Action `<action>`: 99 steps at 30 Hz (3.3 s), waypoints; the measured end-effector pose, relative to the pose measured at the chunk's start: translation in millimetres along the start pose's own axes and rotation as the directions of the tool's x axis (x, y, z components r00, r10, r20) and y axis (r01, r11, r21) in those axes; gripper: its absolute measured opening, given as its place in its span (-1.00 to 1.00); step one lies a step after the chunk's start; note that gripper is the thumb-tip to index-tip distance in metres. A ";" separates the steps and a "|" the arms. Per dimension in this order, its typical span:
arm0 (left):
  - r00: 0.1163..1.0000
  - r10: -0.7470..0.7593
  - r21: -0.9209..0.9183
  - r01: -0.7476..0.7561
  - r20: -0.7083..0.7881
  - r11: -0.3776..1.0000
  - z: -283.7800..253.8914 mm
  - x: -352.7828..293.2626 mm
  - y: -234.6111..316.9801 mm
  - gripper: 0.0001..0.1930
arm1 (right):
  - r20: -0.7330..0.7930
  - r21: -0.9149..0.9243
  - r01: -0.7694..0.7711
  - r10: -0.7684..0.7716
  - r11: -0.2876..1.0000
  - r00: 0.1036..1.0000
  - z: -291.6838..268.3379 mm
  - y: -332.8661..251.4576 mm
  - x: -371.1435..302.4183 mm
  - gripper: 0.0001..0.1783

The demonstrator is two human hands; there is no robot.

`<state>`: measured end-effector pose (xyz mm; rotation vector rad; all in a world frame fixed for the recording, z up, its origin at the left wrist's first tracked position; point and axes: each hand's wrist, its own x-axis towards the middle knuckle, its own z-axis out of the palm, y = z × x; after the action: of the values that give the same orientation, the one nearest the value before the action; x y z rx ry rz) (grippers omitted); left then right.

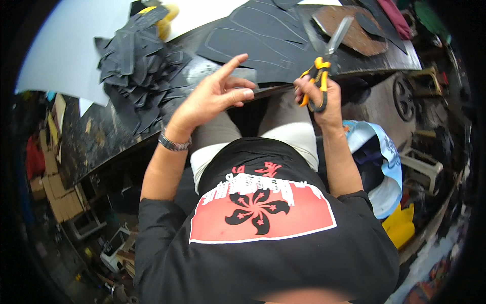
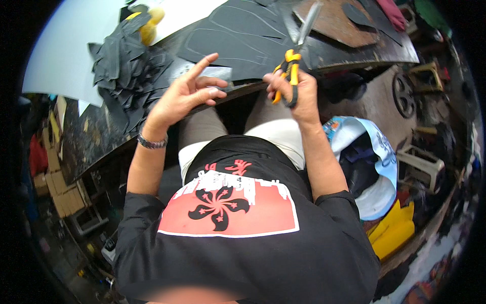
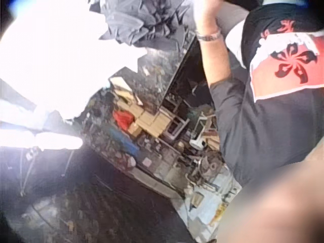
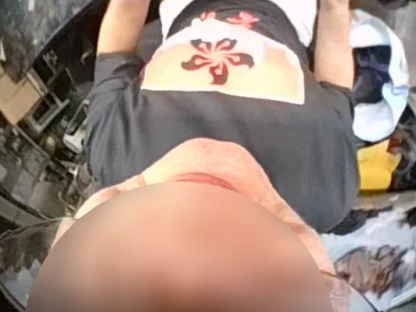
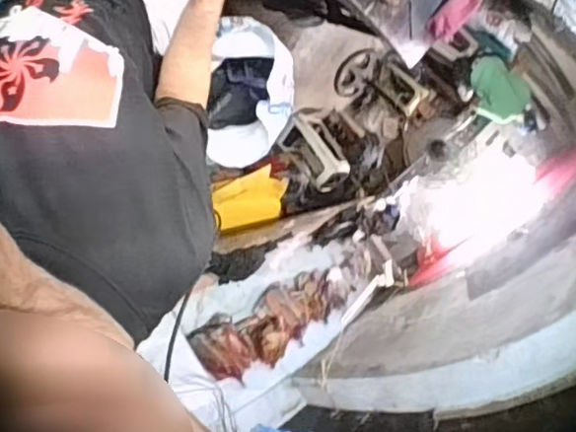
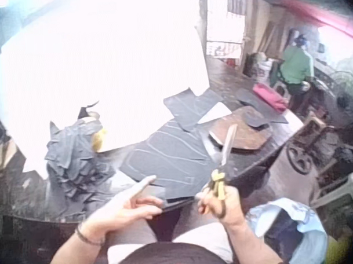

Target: The person uses shears to cut black leather pieces along marked outlines on a workbench. They repeatedly reposition the material and trim edges to match the pattern, stacking finished pieces aside as they work.

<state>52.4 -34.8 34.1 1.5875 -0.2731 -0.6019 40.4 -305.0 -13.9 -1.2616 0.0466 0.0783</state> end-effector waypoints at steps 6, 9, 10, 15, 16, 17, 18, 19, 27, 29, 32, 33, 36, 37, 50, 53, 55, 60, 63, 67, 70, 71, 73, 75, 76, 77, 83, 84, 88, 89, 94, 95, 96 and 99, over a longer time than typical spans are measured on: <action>0.999 -0.014 -0.289 -0.002 -0.052 0.957 30.9 37.5 -17.6 -0.32 | 0.209 -0.056 -0.489 0.489 0.871 0.847 -27.3 -12.7 -73.0 -0.68; 0.999 -0.028 -0.260 0.032 0.020 0.965 32.8 45.0 -19.7 -0.35 | 0.349 -0.177 -0.622 0.640 0.763 0.685 -51.4 -14.4 -88.0 -0.54; 0.998 -0.021 -0.251 0.036 0.062 0.967 34.1 45.1 -20.4 -0.35 | 0.367 -0.240 -0.598 0.642 0.764 0.673 -56.3 -11.9 -89.6 -0.52; 0.991 -0.078 -0.121 0.091 0.109 0.988 41.3 34.4 -20.7 -0.34 | 0.362 -0.246 -0.657 0.696 0.712 0.620 -63.4 -4.2 -86.2 -0.51; 0.990 -0.096 -0.107 0.106 0.100 0.989 41.7 32.6 -20.4 -0.32 | 0.353 -0.262 -0.661 0.707 0.703 0.612 -62.3 -3.6 -83.6 -0.51; 0.989 -0.118 -0.109 0.127 0.090 0.986 41.8 31.4 -20.4 -0.32 | 0.358 -0.261 -0.660 0.705 0.705 0.612 -60.5 -2.9 -82.0 -0.50; 0.988 -0.126 -0.114 0.136 0.086 0.984 41.8 30.6 -20.6 -0.32 | 0.302 -0.261 -0.671 0.719 0.694 0.626 -57.6 -1.3 -82.0 -0.50; 0.987 -0.136 -0.119 0.145 0.083 0.982 41.9 30.0 -21.3 -0.32 | 0.296 -0.229 -0.688 0.723 0.688 0.624 -55.9 -1.2 -83.1 -0.51; 0.995 -0.084 -0.275 0.098 0.062 0.957 45.7 36.5 -28.4 -0.48 | 0.302 -0.177 -0.660 0.679 0.730 0.669 -49.9 -4.6 -94.6 -0.49; 0.996 -0.063 -0.245 0.075 0.057 0.967 47.2 36.7 -29.4 -0.50 | 0.307 -0.182 -0.637 0.659 0.749 0.687 -49.7 -8.8 -94.9 -0.48; 0.996 -0.067 -0.257 0.078 0.054 0.963 47.6 36.1 -30.0 -0.52 | 0.340 -0.242 -0.613 0.658 0.752 0.672 -48.8 -13.7 -89.8 -0.46; 0.996 -0.066 -0.259 0.078 0.053 0.963 47.5 35.8 -30.1 -0.52 | 0.353 -0.270 -0.609 0.665 0.745 0.658 -47.9 -14.4 -87.5 -0.46; 0.996 -0.066 -0.257 0.079 0.060 0.963 46.6 34.5 -29.5 -0.51 | 0.306 -0.212 -0.638 0.670 0.740 0.676 -38.7 -8.8 -84.7 -0.48; 0.995 -0.067 -0.251 0.082 0.067 0.964 46.3 34.0 -28.8 -0.50 | 0.287 -0.177 -0.655 0.675 0.735 0.680 -35.5 -6.2 -83.8 -0.49; 0.974 0.113 -0.315 -0.172 -0.196 0.933 43.5 86.3 -23.5 -0.39 | 0.221 -0.060 -0.562 0.560 0.825 0.798 -36.8 4.6 -86.7 -0.52; 0.904 0.322 0.083 -0.311 -0.281 0.947 58.0 89.1 -32.6 -0.42 | 0.246 0.004 -0.539 0.522 0.842 0.817 -32.6 9.9 -85.3 -0.49; 0.800 0.529 0.473 -0.364 -0.283 0.802 63.9 83.3 -37.1 -0.40 | 0.239 0.061 -0.534 0.507 0.843 0.828 -24.8 16.9 -85.7 -0.49; 0.768 0.614 0.657 -0.369 -0.183 0.658 70.1 69.7 -42.8 -0.42 | 0.208 0.082 -0.528 0.504 0.845 0.838 -16.9 26.6 -78.8 -0.52; 0.698 0.703 0.705 -0.430 -0.137 0.564 73.7 70.6 -47.8 -0.41 | 0.145 0.082 -0.531 0.517 0.843 0.843 -15.4 31.9 -78.4 -0.52; 0.744 0.659 0.709 -0.407 -0.109 0.577 78.4 71.0 -55.0 -0.39 | 0.173 0.030 -0.542 0.530 0.840 0.830 -21.4 36.3 -78.5 -0.53; 0.786 0.616 0.723 -0.391 -0.059 0.569 79.2 72.6 -54.1 -0.38 | 0.205 0.054 -0.556 0.536 0.829 0.819 -24.6 40.1 -78.2 -0.55; 0.800 0.598 0.717 -0.395 -0.039 0.575 79.1 73.1 -52.7 -0.38 | 0.216 0.065 -0.561 0.537 0.825 0.815 -25.4 40.5 -77.8 -0.55; 0.819 0.569 0.683 -0.373 -0.077 0.628 77.4 75.2 -48.4 -0.43 | 0.224 0.105 -0.570 0.539 0.815 0.812 -25.1 41.1 -76.8 -0.56; 0.809 0.567 0.634 -0.359 -0.155 0.685 76.9 75.5 -44.2 -0.46 | 0.180 0.117 -0.569 0.546 0.814 0.818 -22.8 39.7 -75.7 -0.56; 0.824 0.533 0.595 -0.334 -0.192 0.731 75.9 74.5 -42.7 -0.51 | 0.184 0.129 -0.563 0.538 0.817 0.823 -21.4 37.8 -76.2 -0.56; 0.856 0.468 0.570 -0.276 -0.221 0.774 75.6 72.0 -42.2 -0.53 | 0.160 0.126 -0.558 0.538 0.820 0.828 -19.7 36.0 -76.8 -0.56; 0.863 0.331 -0.092 -0.392 -0.383 0.916 86.0 62.7 -41.3 -0.45 | 0.209 -0.086 -0.421 0.429 0.903 0.879 -8.1 31.2 -78.5 -0.45; 0.852 0.330 -0.111 -0.405 -0.406 0.908 87.6 61.3 -41.3 -0.45 | 0.202 -0.112 -0.415 0.430 0.903 0.880 -6.5 31.9 -78.5 -0.44; 0.849 0.295 -0.150 -0.393 -0.438 0.907 92.9 58.6 -40.6 -0.44 | 0.164 -0.206 -0.389 0.424 0.898 0.891 -3.0 36.6 -78.4 -0.38; 0.850 0.288 -0.149 -0.386 -0.440 0.910 94.1 58.5 -40.7 -0.44 | 0.160 -0.226 -0.381 0.420 0.897 0.893 -2.9 37.3 -78.4 -0.37; 0.821 0.394 0.070 -0.403 -0.413 0.912 102.4 62.5 -42.4 -0.43 | 0.128 -0.261 -0.361 0.403 0.895 0.906 -2.7 37.3 -80.8 -0.35; 0.801 0.436 0.137 -0.419 -0.411 0.898 103.8 64.4 -42.7 -0.43 | 0.127 -0.255 -0.363 0.403 0.896 0.906 -2.7 36.5 -81.3 -0.36; 0.803 0.434 0.130 -0.419 -0.408 0.899 105.0 65.7 -43.0 -0.43 | 0.105 -0.221 -0.388 0.418 0.895 0.903 -3.2 34.8 -82.8 -0.39; 0.818 0.406 0.082 -0.409 -0.408 0.909 108.6 68.4 -43.0 -0.43 | 0.066 -0.107 -0.441 0.449 0.891 0.891 -3.3 29.5 -88.8 -0.45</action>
<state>44.3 -157.1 -23.4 1.5427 -0.2754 0.0778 -50.5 -302.2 -35.9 -1.3156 0.2590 0.5412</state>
